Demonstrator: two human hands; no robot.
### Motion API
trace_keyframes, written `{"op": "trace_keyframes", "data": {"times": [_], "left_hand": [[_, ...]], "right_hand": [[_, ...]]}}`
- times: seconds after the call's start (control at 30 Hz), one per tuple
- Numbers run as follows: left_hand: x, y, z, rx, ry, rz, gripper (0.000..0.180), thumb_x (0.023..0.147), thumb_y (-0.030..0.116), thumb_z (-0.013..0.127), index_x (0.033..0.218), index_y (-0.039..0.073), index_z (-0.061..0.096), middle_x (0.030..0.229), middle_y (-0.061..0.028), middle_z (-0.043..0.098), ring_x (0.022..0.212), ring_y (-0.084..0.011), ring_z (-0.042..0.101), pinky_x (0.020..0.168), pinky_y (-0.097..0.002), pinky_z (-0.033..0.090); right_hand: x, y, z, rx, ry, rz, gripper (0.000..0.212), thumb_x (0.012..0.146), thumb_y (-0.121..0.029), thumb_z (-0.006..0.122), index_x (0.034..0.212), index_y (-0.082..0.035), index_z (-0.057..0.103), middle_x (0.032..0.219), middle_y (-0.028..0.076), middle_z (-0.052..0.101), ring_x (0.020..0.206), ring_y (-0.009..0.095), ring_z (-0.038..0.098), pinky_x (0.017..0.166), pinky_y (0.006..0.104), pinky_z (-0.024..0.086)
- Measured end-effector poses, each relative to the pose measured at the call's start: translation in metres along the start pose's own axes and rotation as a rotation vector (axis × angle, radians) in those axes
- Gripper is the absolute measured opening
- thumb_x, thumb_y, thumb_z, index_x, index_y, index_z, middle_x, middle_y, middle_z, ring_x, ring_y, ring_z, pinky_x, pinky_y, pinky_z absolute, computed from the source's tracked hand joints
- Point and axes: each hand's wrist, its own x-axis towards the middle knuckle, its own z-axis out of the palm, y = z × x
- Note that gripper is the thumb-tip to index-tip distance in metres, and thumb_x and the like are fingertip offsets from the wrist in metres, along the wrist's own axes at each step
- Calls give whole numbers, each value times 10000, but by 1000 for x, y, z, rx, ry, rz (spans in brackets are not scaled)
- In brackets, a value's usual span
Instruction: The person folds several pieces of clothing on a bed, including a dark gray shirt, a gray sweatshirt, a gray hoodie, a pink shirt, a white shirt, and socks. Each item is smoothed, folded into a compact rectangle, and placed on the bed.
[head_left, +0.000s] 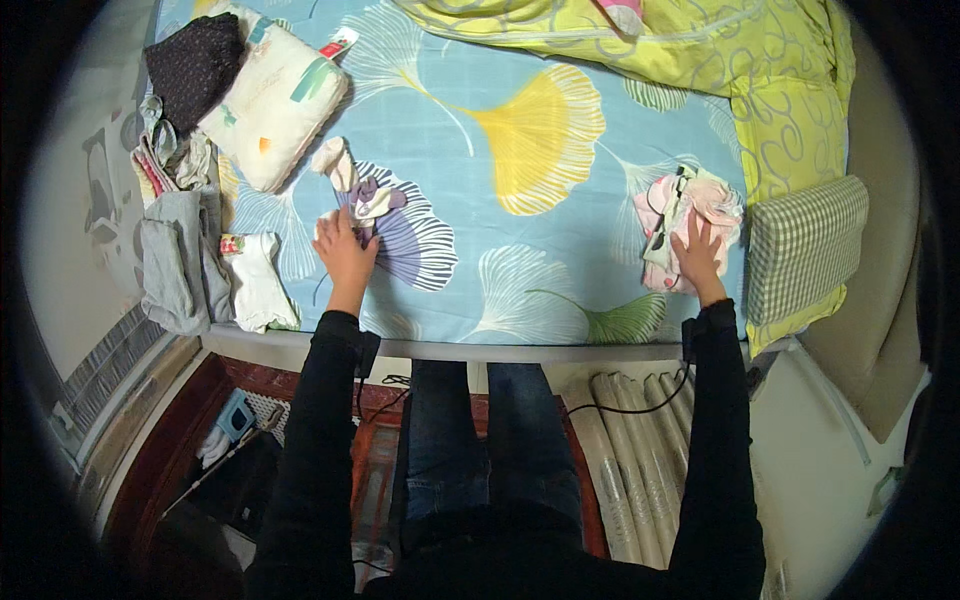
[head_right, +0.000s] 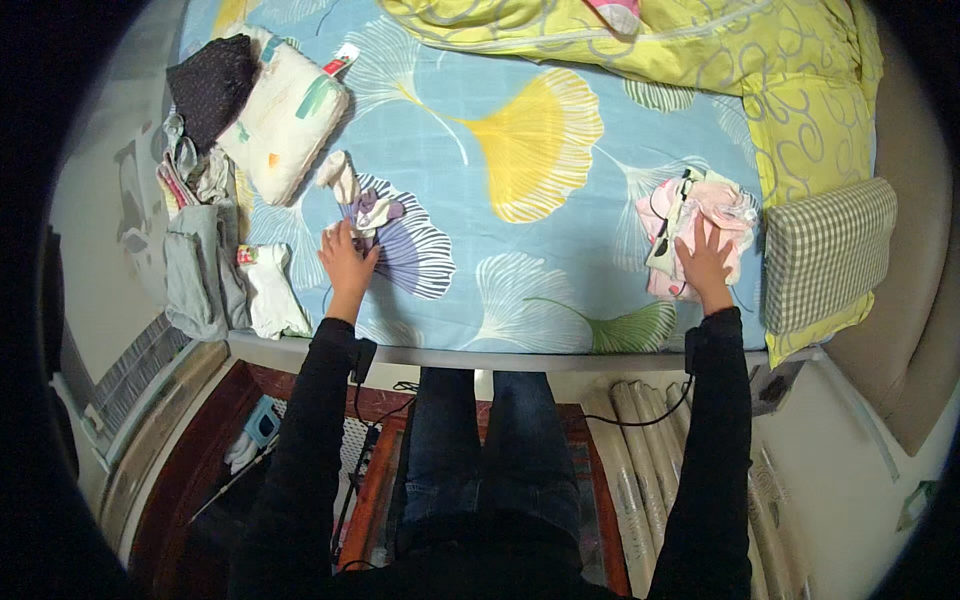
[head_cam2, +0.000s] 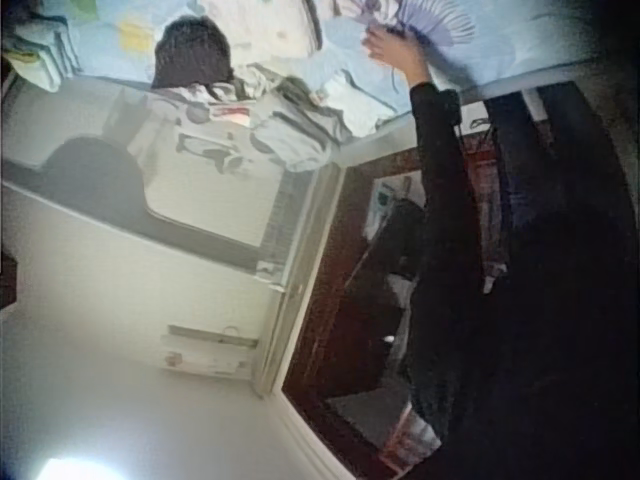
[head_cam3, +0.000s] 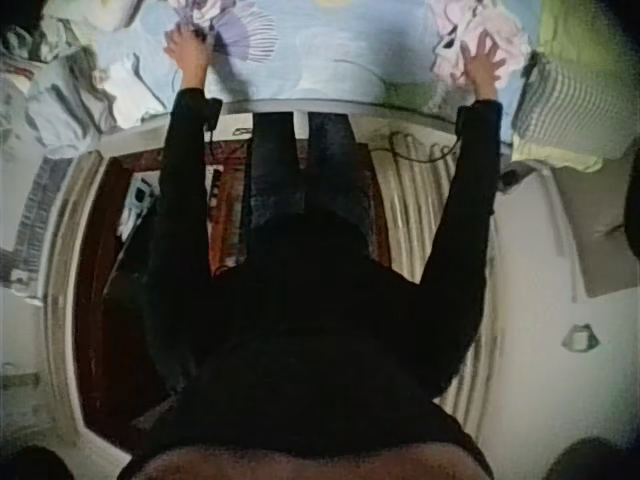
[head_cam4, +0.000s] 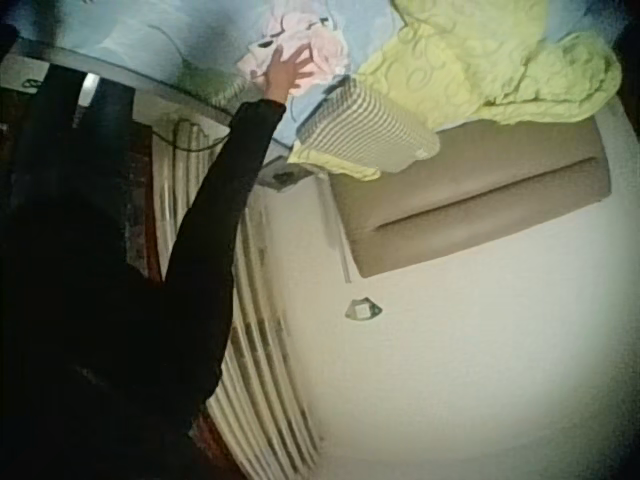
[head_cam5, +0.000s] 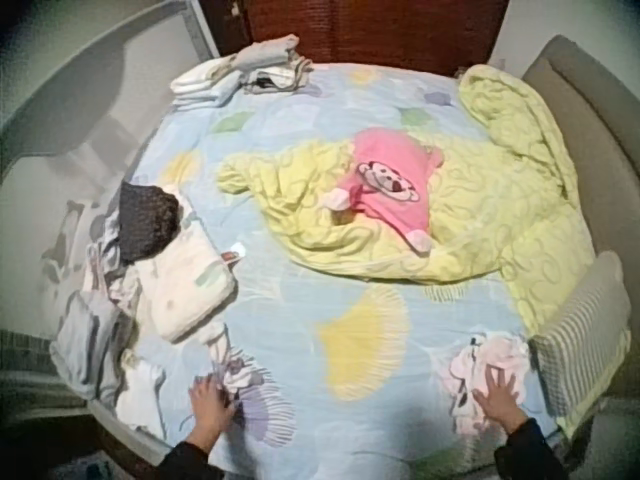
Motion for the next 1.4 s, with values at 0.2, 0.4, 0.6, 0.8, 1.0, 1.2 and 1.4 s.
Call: {"op": "trace_keyframes", "data": {"times": [0.2,0.4,0.6,0.8,1.0,1.2,1.4], "left_hand": [[-5,0,3,-347,-303,-34,443,720,138,654,1136,35,543,919,-130,644,826,-311,617,770,-408,490],[-58,50,-13,-1310,-589,-124,333,820,53,642,1128,28,517,911,-21,587,780,-93,540,671,-234,451],[-70,71,-46,-1663,-938,-103,363,820,93,663,1157,52,534,1020,13,570,948,-94,507,846,-228,395],[-61,41,-40,-1516,-950,-224,374,833,102,646,1181,45,520,1035,-27,590,863,-106,553,763,-227,432],[-65,20,-26,-1483,-722,-308,303,869,117,606,1147,43,509,870,-12,597,721,-92,569,585,-232,444],[-84,46,-49,-1440,-748,27,132,922,136,530,999,32,562,839,-28,533,696,-113,537,592,-252,427],[-91,52,-65,-1046,-399,353,135,887,132,567,864,-1,572,769,-86,503,644,-155,507,596,-277,425]], "right_hand": [[-37,-32,-22,123,731,-331,500,835,-273,551,1261,-24,465,1333,230,408,1202,415,384,987,489,328],[-109,-150,10,528,316,-910,507,764,-25,597,1247,-5,447,1254,207,455,1132,355,471,961,419,383],[-158,-247,47,1554,-751,-371,470,892,-107,575,1319,-38,392,1298,126,447,1113,185,520,910,333,462],[-148,-267,63,1498,-634,-338,428,890,-92,555,1281,-38,388,1023,93,610,882,155,616,723,271,527],[-163,-266,76,1309,-205,-200,289,848,13,539,1110,-35,426,870,74,604,730,128,622,551,230,516],[-194,-287,79,1248,-253,-602,304,842,36,515,1134,-28,461,883,64,593,716,96,587,581,232,509],[-207,-296,79,1136,-168,-624,324,812,14,504,1125,-37,574,708,121,620,589,163,610,565,276,511]]}}
